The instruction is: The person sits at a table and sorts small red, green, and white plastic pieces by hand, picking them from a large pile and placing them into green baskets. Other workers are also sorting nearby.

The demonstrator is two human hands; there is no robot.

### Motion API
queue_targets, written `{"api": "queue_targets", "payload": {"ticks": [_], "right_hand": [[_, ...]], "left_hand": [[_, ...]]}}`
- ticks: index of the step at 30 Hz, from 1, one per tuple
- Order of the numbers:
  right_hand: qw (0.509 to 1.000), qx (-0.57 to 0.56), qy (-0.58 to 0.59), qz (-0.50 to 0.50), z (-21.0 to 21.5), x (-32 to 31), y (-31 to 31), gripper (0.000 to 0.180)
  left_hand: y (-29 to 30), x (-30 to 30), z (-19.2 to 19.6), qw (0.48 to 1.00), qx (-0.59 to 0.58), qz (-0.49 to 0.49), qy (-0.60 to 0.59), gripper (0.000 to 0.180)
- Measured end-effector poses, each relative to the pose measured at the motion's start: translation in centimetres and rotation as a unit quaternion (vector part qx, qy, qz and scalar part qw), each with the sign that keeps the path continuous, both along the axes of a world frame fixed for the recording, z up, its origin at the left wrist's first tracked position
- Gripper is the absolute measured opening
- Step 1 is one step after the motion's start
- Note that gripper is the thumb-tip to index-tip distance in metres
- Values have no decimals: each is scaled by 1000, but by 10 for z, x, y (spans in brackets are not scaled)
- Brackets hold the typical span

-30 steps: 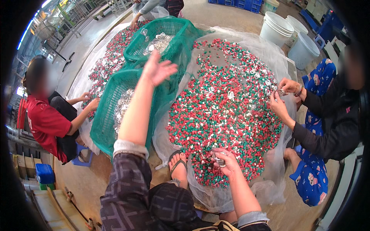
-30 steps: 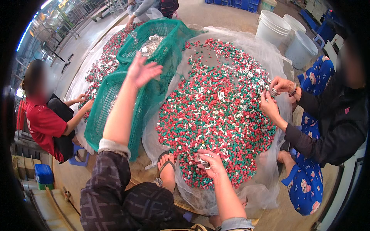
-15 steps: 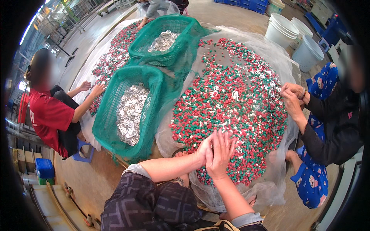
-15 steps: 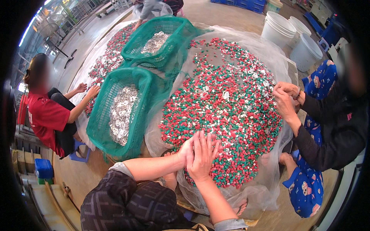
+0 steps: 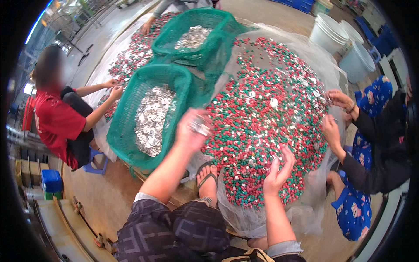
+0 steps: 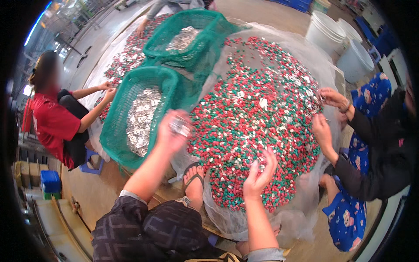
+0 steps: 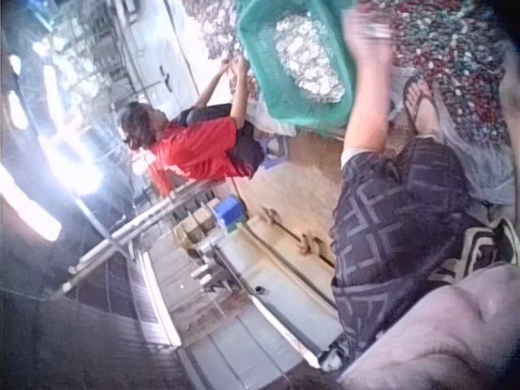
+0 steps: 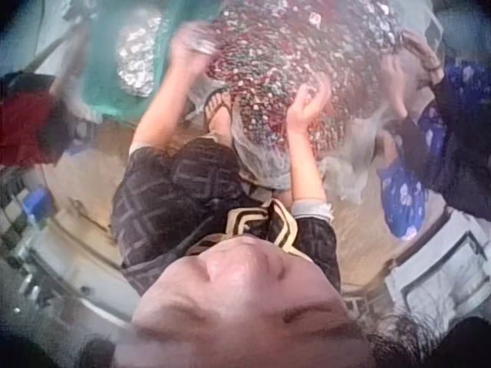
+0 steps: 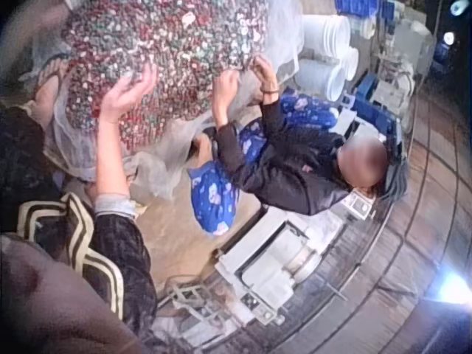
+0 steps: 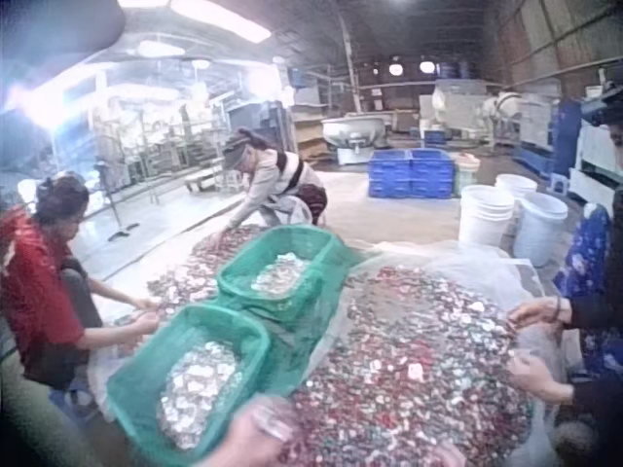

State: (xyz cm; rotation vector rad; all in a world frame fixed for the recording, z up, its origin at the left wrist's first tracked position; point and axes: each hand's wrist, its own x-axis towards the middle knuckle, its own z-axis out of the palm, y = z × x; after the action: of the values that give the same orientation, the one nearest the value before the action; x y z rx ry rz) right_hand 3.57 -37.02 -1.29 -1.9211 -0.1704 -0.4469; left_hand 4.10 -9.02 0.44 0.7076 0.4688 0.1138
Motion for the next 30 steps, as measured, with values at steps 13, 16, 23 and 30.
{"api": "queue_targets", "payload": {"ticks": [13,16,23,30], "right_hand": [[870,-392,297,-30,-69,6,-50,39],[884,-379,273,-35,-84,-2,-54,40],[898,-252,360,29,-99,3,-79,38],[916,-60,396,-10,-96,25,-114,40]], "left_hand": [[-39,43,-43,609,744,-249,-118,27],[-108,61,-56,527,717,-404,-215,40],[-172,59,-89,409,722,-484,-278,59],[-143,31,-82,367,657,-584,-306,34]]}}
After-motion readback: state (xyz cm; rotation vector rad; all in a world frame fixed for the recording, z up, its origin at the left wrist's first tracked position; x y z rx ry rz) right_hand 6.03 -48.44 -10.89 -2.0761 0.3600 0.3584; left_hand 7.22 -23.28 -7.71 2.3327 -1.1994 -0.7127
